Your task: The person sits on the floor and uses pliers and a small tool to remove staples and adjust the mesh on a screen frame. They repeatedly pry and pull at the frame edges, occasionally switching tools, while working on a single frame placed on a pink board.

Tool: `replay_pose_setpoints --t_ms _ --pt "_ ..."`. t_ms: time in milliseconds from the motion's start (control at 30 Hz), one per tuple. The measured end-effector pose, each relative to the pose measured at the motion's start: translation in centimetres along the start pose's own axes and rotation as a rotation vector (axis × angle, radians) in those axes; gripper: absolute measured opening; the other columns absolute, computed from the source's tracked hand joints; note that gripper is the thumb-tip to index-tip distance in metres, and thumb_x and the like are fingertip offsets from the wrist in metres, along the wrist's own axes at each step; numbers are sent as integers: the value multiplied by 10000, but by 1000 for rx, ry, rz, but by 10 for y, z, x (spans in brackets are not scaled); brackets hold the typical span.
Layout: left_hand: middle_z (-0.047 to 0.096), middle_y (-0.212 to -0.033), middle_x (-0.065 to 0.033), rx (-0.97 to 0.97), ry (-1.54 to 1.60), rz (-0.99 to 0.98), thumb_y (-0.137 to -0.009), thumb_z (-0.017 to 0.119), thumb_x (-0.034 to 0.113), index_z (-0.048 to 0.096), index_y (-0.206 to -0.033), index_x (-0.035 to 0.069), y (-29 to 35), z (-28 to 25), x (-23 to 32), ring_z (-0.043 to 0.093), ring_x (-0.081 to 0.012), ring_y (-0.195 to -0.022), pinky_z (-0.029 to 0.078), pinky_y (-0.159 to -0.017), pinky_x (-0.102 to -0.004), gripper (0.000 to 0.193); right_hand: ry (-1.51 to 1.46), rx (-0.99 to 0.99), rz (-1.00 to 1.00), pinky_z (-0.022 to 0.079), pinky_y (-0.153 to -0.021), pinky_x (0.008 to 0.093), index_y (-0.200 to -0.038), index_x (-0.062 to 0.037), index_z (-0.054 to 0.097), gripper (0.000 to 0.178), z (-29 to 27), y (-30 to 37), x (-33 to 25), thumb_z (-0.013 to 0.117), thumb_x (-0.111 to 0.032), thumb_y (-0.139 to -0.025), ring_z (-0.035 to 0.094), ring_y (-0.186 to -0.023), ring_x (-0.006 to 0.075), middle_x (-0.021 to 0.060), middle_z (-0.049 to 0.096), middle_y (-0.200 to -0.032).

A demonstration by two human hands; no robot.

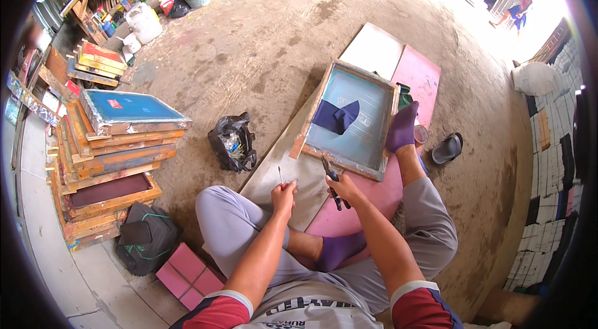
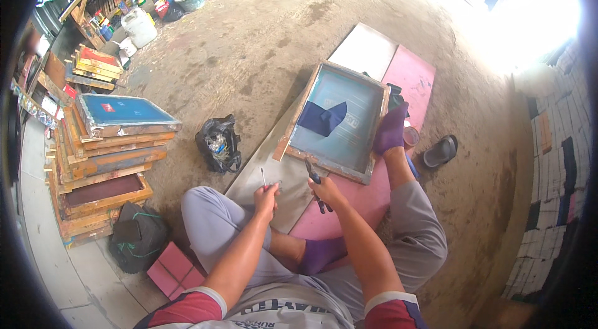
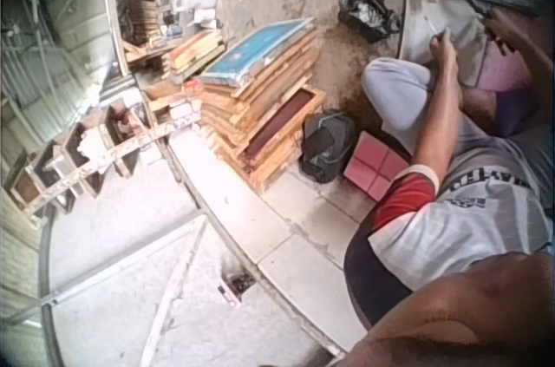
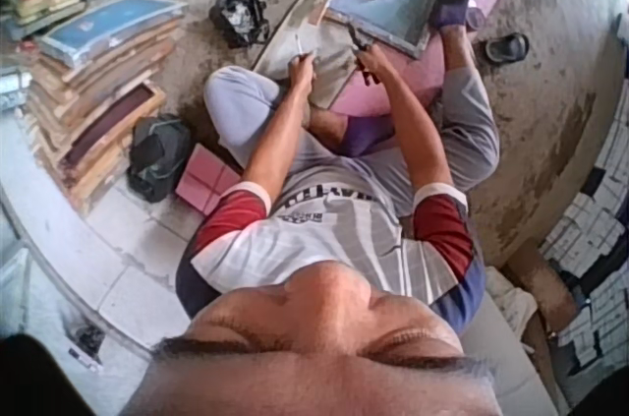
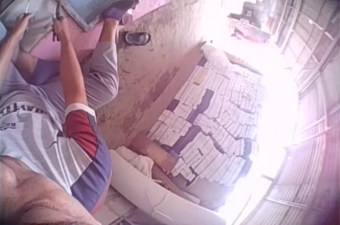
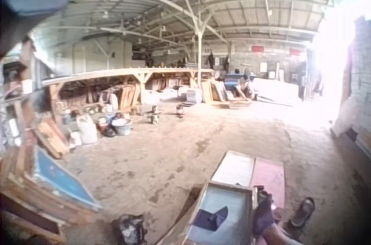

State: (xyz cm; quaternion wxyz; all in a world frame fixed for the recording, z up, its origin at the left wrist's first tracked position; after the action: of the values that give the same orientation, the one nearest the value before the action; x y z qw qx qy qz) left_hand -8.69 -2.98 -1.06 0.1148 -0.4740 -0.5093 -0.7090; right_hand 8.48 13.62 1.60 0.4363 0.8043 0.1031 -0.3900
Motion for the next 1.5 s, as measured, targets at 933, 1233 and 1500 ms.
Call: replay_pose_setpoints --t_ms 933,1233,1500 --pt "673 -816 -62 -6 49 -26 -950 733 289 677 -923 19 6 -9 8 468 -122 -411 366 -369 -295 277 711 260 -71 572 -855 550 -1109 -23 683 357 -1 30 -35 616 -352 -986 717 -1009 450 258 744 -1030" --pt "721 -841 -84 -217 264 -244 -951 751 294 721 -979 53 1 0 4 470 -117 -406 375 -379 -295 245 650 -82 -187 546 -833 562 -1097 -13 700 479 48 59 -30 646 -472 -972 705 -945 477 253 741 -981" --pt "670 -715 -59 28 -18 -73 -881 816 219 708 -836 6 -8 -6 2 467 -120 -385 353 -358 -310 243 45 -333 -13 586 -711 431 -1206 10 613 505 38 31 3 636 -459 -1021 745 -893 234 142 737 -1043"
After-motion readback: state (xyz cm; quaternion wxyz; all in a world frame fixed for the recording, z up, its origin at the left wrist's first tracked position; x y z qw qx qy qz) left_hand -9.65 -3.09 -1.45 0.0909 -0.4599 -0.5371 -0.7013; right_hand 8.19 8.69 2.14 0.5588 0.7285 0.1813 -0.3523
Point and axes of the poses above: each hand's wrist, its own y-axis away from the middle knuckle, its own z-axis out of the palm, x = y × z, the point moved 4 cm from there along -y, towards the middle knuckle
